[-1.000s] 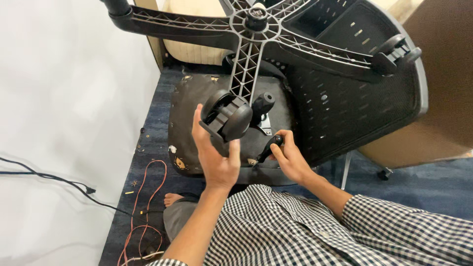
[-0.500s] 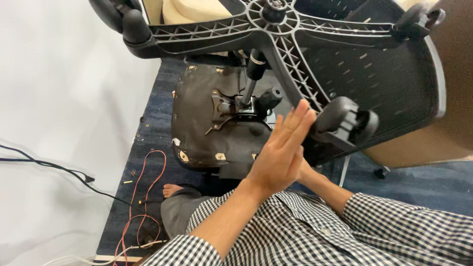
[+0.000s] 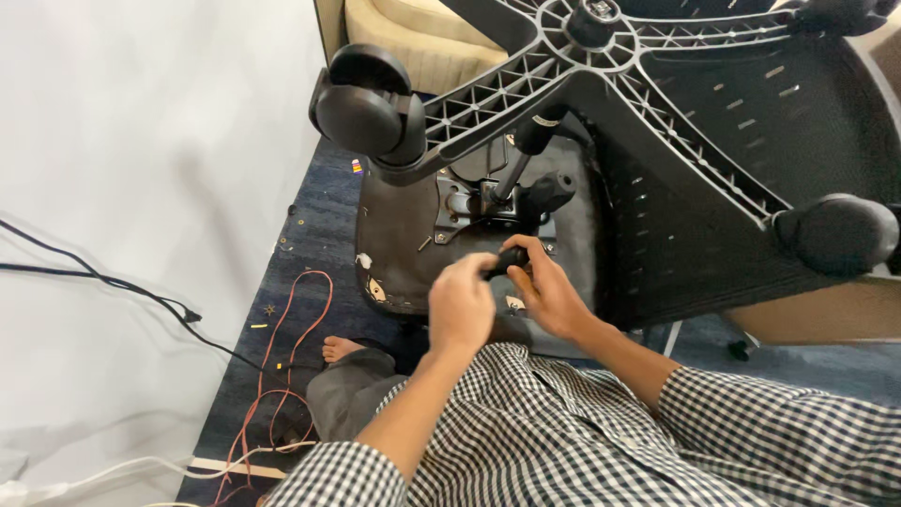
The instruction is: The person uses a screwdriver to tighten screws on the base of an overturned office chair. They work on multiple screw locations around the central gas-lift attachment point, securing the base components.
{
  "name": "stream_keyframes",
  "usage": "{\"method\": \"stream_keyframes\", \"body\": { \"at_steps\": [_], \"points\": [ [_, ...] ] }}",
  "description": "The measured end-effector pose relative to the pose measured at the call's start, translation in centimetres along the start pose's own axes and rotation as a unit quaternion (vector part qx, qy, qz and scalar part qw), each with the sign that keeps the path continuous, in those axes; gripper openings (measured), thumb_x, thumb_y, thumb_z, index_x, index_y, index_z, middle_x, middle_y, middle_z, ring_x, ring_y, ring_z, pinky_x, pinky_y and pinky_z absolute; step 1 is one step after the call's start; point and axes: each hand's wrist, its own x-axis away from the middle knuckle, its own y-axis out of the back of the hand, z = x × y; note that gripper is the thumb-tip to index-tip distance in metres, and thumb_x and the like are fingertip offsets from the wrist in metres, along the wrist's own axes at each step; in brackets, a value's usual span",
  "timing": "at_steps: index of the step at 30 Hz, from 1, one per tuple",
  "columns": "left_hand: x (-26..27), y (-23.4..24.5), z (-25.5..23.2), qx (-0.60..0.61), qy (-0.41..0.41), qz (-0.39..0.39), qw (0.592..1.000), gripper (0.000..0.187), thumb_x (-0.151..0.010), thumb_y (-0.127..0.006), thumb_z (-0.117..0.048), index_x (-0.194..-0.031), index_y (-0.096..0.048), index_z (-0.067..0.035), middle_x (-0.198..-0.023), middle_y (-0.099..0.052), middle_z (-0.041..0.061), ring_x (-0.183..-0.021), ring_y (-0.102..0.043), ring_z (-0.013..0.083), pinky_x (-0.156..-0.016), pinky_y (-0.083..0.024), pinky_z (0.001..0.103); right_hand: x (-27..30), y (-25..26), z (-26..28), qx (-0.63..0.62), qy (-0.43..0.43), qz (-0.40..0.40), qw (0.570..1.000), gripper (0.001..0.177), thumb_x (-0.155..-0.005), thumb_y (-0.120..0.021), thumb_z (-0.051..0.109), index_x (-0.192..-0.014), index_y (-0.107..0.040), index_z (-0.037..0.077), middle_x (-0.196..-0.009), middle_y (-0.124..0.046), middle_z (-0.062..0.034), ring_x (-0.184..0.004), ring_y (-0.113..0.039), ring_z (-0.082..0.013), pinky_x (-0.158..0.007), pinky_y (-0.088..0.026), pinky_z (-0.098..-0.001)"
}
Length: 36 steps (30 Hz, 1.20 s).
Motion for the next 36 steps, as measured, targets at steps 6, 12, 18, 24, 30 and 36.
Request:
{"method": "stream_keyframes", "body": {
  "at_steps": [6,12,18,24,30,36],
  "points": [
    [1.3,0.5,10.9,-0.054,0.237,0.115,0.963,0.058,-0.081,-0.053,-0.003,-0.139,-0.056,-0.007,-0.135,-0.063,0.021,-0.129,-0.058,0.0360,-0.108,-0.044,0.041,-0.2,-0.9,0.1,0.026,0.027,0.017,0.999,0.033,-0.101,-0.056,0.010,-0.133,-0.047,0.009,-0.090,-0.058,-0.0092,-0.075,-0.054,-0.0163,-0.071,-0.048,-0.0324],
    [1.4,-1.5,11.8,-0.063,0.352,0.259,0.897,0.076,-0.082,-0.050,-0.008,-0.156,-0.039,-0.023,-0.143,-0.057,0.024,-0.137,-0.053,0.0376,-0.114,-0.041,0.041,-0.4,-1.2,-0.2,0.035,0.045,0.000,0.998,0.034,-0.100,-0.057,0.009,-0.132,-0.048,0.008,-0.089,-0.060,-0.0096,-0.076,-0.055,-0.0166,-0.072,-0.049,-0.0333],
    [1.2,-1.7,11.0,-0.017,0.442,0.269,0.856,0.087,-0.084,-0.043,-0.002,-0.163,-0.023,-0.033,-0.156,-0.044,0.023,-0.146,-0.042,0.0371,-0.119,-0.035,0.042,-0.2,-0.8,-0.5,0.014,0.009,0.010,1.000,0.032,-0.103,-0.053,0.011,-0.134,-0.045,0.008,-0.091,-0.060,-0.0094,-0.077,-0.058,-0.0176,-0.072,-0.051,-0.0348],
    [1.1,-1.9,11.9,0.032,0.455,0.236,0.858,0.088,-0.080,-0.041,0.002,-0.160,-0.033,-0.033,-0.158,-0.045,0.018,-0.147,-0.042,0.0340,-0.120,-0.034,0.040,-0.1,-0.9,-1.1,0.008,0.033,-0.010,0.999,0.032,-0.102,-0.054,0.011,-0.133,-0.045,0.009,-0.091,-0.060,-0.0097,-0.077,-0.059,-0.0168,-0.073,-0.051,-0.0341],
    [0.9,-2.3,12.2,0.013,0.462,0.247,0.852,0.089,-0.081,-0.041,0.001,-0.161,-0.030,-0.037,-0.158,-0.042,0.022,-0.148,-0.040,0.0380,-0.121,-0.032,0.042,0.0,-0.8,-2.1,0.013,0.021,-0.009,1.000,0.030,-0.104,-0.054,0.012,-0.133,-0.044,0.009,-0.089,-0.059,-0.0105,-0.076,-0.058,-0.0191,-0.073,-0.051,-0.0346],
    [0.7,-2.6,12.3,-0.030,0.466,0.278,0.839,0.087,-0.085,-0.041,-0.003,-0.161,-0.025,-0.042,-0.158,-0.036,0.029,-0.148,-0.038,0.0439,-0.121,-0.032,0.045,-0.1,-0.9,-3.0,-0.028,0.031,-0.029,0.999,0.030,-0.103,-0.053,0.011,-0.131,-0.044,0.008,-0.100,-0.069,-0.0133,-0.092,-0.073,-0.0200,-0.081,-0.054,-0.0342]
  ]
}}
